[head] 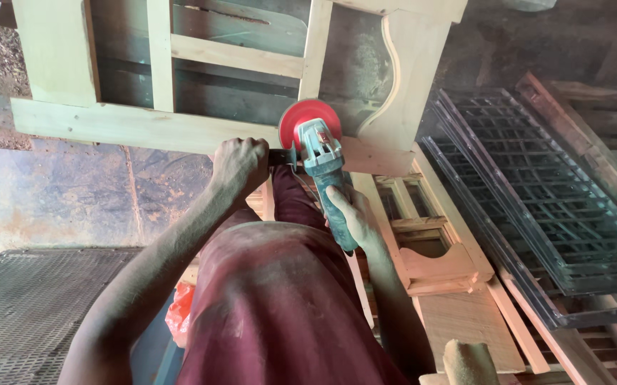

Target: The person uses an angle grinder with a sanding disc to smooth the surface of a wooden frame. They move the tool across the frame's edges and flat surfaces, generating sawdust, and briefly pause to wipe the surface with their hand.

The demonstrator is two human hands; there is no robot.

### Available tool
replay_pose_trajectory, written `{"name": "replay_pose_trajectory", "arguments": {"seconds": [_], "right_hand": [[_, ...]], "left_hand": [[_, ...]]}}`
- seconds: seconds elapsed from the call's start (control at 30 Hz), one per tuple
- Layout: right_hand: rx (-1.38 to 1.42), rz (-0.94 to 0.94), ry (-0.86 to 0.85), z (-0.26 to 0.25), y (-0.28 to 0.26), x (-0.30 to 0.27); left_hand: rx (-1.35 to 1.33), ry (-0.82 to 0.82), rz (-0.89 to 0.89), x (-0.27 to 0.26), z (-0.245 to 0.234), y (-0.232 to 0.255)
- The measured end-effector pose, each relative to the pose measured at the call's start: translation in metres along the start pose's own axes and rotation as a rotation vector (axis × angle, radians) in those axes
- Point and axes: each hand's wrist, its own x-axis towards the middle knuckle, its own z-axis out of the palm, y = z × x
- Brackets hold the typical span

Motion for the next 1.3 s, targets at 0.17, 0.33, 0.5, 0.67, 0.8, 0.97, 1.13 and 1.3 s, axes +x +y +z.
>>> {"name": "replay_pose_trajectory", "arguments": {"seconds": [0.17,0.33,0.5,0.67,0.8,0.97,1.13,1.3], "right_hand": [[0.057,0.006,-0.009,0.0,-0.015,0.004],[0.06,0.016,-0.013,0.001,-0.029,0.006],[0.045,-0.096,-0.063,0.003,-0.042,0.014],[0.086,-0.04,-0.02,0.004,-0.044,0.026],[0.072,-0.049,0.021,0.002,-0.041,0.036],[0.037,-0.055,0.035,-0.004,-0.043,0.045],[0.065,-0.022,0.048,-0.005,-0.051,0.052],[0.075,-0.018,0.058,-0.006,-0.062,0.054]], "left_hand": [[-0.004,0.017,0.012,0.015,-0.005,0.001],[-0.015,0.032,0.024,0.029,-0.012,-0.001],[0.035,-0.02,0.027,0.044,-0.02,-0.007],[0.048,0.041,0.041,0.056,-0.026,-0.012],[0.053,0.049,0.047,0.062,-0.03,-0.015],[0.029,0.069,0.053,0.073,-0.035,-0.017],[0.051,0.12,0.083,0.085,-0.037,-0.02],[0.055,0.122,0.103,0.099,-0.04,-0.021]]}}
